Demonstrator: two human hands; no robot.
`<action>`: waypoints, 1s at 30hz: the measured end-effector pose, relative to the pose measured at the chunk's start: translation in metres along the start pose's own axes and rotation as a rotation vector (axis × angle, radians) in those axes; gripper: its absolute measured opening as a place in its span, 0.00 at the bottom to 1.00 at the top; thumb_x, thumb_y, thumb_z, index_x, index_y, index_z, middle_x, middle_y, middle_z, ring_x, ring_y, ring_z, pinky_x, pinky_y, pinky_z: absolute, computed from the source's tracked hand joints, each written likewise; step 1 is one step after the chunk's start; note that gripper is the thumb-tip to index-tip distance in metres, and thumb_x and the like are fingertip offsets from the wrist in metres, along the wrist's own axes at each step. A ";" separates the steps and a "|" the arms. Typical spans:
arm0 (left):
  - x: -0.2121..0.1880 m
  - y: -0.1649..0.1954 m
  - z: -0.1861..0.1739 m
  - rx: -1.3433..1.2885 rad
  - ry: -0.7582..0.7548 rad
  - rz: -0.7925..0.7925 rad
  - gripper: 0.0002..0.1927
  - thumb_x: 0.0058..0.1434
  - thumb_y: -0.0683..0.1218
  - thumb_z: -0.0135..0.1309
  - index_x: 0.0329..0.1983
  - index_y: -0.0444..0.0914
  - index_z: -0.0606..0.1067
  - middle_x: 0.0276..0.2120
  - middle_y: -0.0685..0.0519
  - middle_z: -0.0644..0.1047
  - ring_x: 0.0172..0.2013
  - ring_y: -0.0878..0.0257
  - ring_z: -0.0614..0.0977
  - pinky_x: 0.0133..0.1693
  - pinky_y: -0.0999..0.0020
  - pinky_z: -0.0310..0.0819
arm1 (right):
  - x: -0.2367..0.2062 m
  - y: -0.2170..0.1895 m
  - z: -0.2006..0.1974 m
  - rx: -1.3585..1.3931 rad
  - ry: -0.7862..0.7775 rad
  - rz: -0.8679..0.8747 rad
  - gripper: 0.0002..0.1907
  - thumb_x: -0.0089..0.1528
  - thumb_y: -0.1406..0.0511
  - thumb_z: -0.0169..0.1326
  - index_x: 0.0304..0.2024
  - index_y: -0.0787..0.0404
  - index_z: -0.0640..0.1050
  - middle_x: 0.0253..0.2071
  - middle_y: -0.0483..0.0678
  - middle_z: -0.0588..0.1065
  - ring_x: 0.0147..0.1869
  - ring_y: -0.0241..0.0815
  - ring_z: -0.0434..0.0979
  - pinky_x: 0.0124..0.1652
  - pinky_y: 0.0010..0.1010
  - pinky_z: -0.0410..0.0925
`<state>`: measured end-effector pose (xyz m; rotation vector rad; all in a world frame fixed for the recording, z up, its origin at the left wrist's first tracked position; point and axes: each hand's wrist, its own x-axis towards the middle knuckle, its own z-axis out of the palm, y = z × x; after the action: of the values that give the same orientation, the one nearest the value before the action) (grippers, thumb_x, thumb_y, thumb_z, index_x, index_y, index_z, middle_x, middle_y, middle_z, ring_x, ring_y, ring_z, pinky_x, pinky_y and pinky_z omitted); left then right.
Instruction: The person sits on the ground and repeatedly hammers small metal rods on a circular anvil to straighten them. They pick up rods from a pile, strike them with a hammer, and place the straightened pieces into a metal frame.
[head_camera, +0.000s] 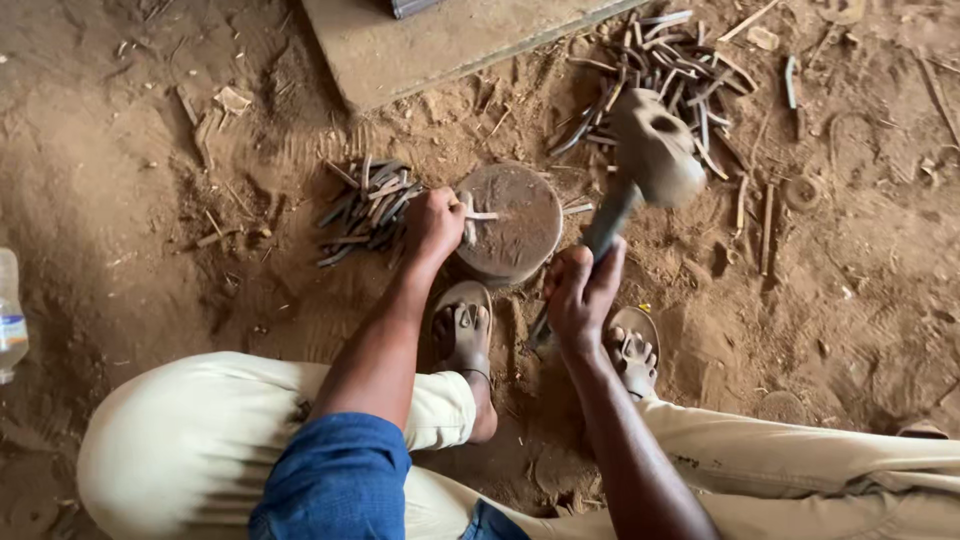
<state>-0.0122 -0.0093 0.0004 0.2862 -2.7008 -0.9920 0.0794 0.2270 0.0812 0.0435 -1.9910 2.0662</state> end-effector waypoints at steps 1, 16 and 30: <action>0.000 -0.001 0.000 0.001 -0.016 -0.018 0.12 0.59 0.49 0.63 0.27 0.37 0.77 0.26 0.41 0.80 0.30 0.41 0.83 0.31 0.49 0.74 | -0.004 0.005 0.004 -0.001 -0.005 -0.068 0.20 0.72 0.49 0.42 0.44 0.59 0.67 0.21 0.39 0.68 0.19 0.28 0.68 0.19 0.26 0.65; 0.007 0.012 -0.019 -0.009 -0.066 0.015 0.09 0.57 0.47 0.63 0.28 0.36 0.78 0.27 0.39 0.79 0.32 0.39 0.82 0.33 0.48 0.74 | -0.004 -0.012 0.007 -0.045 -0.067 0.242 0.19 0.71 0.51 0.45 0.44 0.60 0.66 0.24 0.45 0.70 0.22 0.34 0.71 0.20 0.30 0.67; 0.014 0.032 -0.033 -0.011 -0.282 -0.235 0.12 0.67 0.47 0.58 0.30 0.36 0.77 0.27 0.41 0.81 0.28 0.50 0.83 0.28 0.54 0.74 | -0.009 -0.002 0.004 -0.193 -0.079 0.576 0.16 0.70 0.52 0.43 0.46 0.57 0.68 0.23 0.41 0.68 0.19 0.32 0.64 0.15 0.25 0.62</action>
<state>-0.0182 -0.0094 0.0478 0.5057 -2.9640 -1.1926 0.0879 0.2215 0.0814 -0.5556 -2.4583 2.1890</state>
